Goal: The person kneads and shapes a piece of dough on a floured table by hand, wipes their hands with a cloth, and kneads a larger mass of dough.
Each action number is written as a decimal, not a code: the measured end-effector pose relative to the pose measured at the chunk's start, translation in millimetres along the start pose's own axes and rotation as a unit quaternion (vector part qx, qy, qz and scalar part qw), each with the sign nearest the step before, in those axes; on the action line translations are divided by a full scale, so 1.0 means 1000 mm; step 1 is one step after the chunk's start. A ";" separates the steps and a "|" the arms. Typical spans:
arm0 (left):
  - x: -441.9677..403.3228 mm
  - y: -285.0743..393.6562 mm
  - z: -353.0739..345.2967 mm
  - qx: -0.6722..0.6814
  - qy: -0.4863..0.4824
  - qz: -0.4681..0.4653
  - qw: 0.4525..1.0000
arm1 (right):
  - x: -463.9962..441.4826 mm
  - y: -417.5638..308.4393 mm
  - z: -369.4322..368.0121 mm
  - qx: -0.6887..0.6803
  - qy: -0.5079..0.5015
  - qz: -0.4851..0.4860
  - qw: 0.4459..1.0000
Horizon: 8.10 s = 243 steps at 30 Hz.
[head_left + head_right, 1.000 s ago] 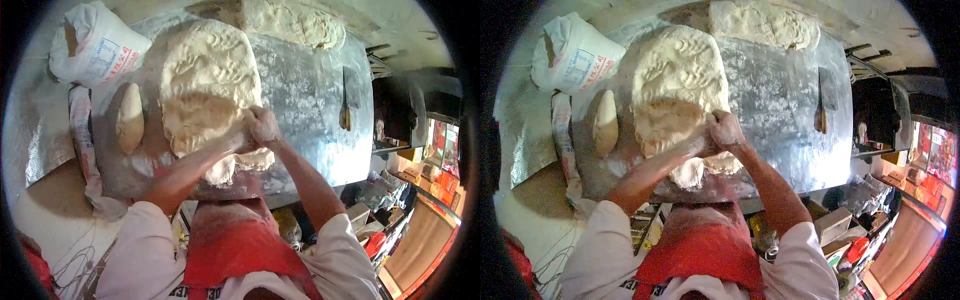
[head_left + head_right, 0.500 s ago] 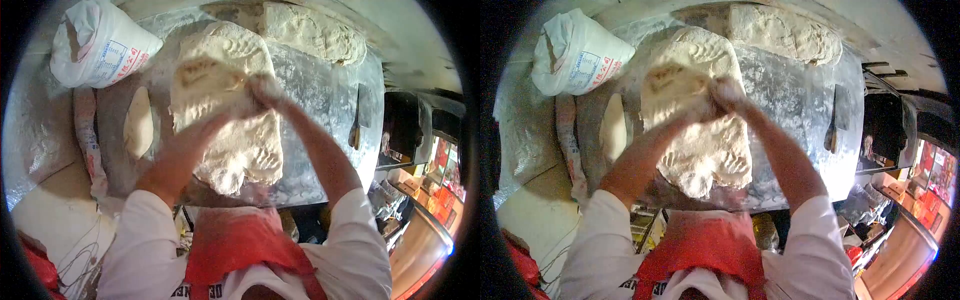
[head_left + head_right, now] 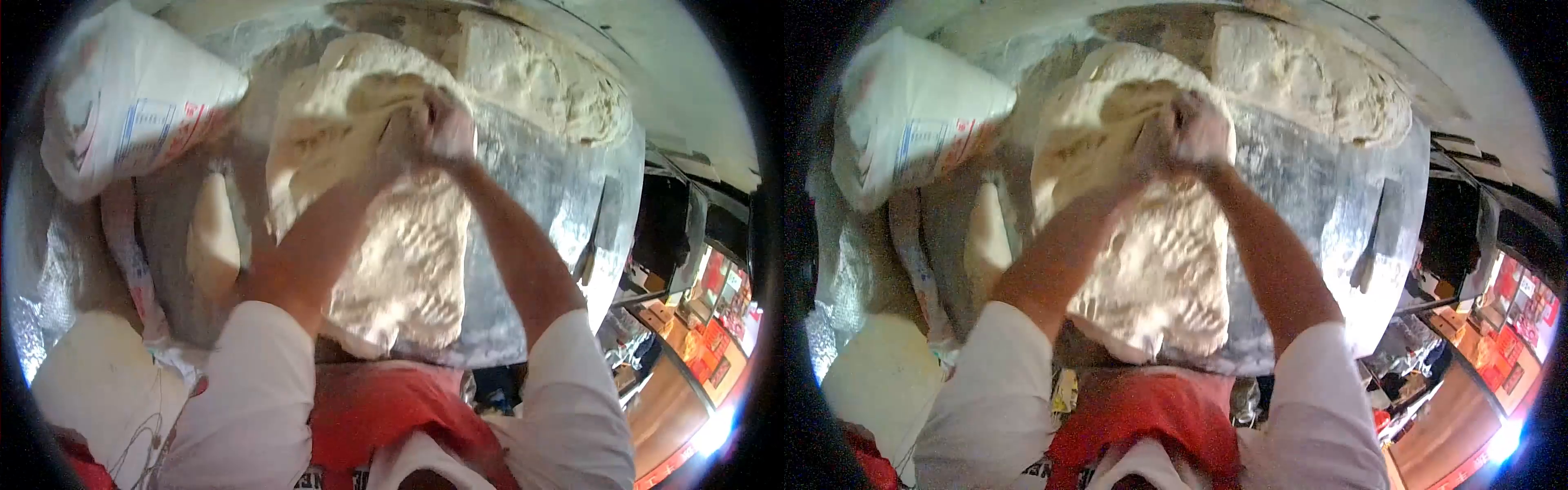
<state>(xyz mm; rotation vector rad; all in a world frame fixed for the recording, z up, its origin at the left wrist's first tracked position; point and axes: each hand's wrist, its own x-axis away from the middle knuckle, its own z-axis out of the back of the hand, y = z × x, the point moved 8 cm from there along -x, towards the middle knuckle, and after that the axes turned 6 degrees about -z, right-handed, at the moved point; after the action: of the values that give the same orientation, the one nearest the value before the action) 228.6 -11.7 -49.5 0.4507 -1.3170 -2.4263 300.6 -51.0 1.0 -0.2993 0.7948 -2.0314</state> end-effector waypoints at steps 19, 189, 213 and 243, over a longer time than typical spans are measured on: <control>0.006 -0.030 0.142 -0.363 -0.016 -0.076 0.929 | -0.078 -0.124 -0.064 -0.009 -0.037 0.074 0.997; 0.392 0.010 0.222 -0.428 0.039 0.062 0.901 | 0.260 -0.247 -0.156 -0.165 -0.274 -0.058 0.946; 0.421 0.005 0.257 0.225 0.218 0.375 0.873 | 0.221 -0.245 -0.177 -0.380 -0.228 -0.311 0.841; 0.217 0.090 0.056 -0.357 -0.086 -0.120 0.922 | 0.130 -0.085 0.053 0.073 -0.001 -0.095 0.993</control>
<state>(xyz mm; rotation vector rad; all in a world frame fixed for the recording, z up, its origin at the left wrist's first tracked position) 24.6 -111.6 32.0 0.2027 -0.3545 -2.9692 197.1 -147.9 83.4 -0.3022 0.6336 -2.2539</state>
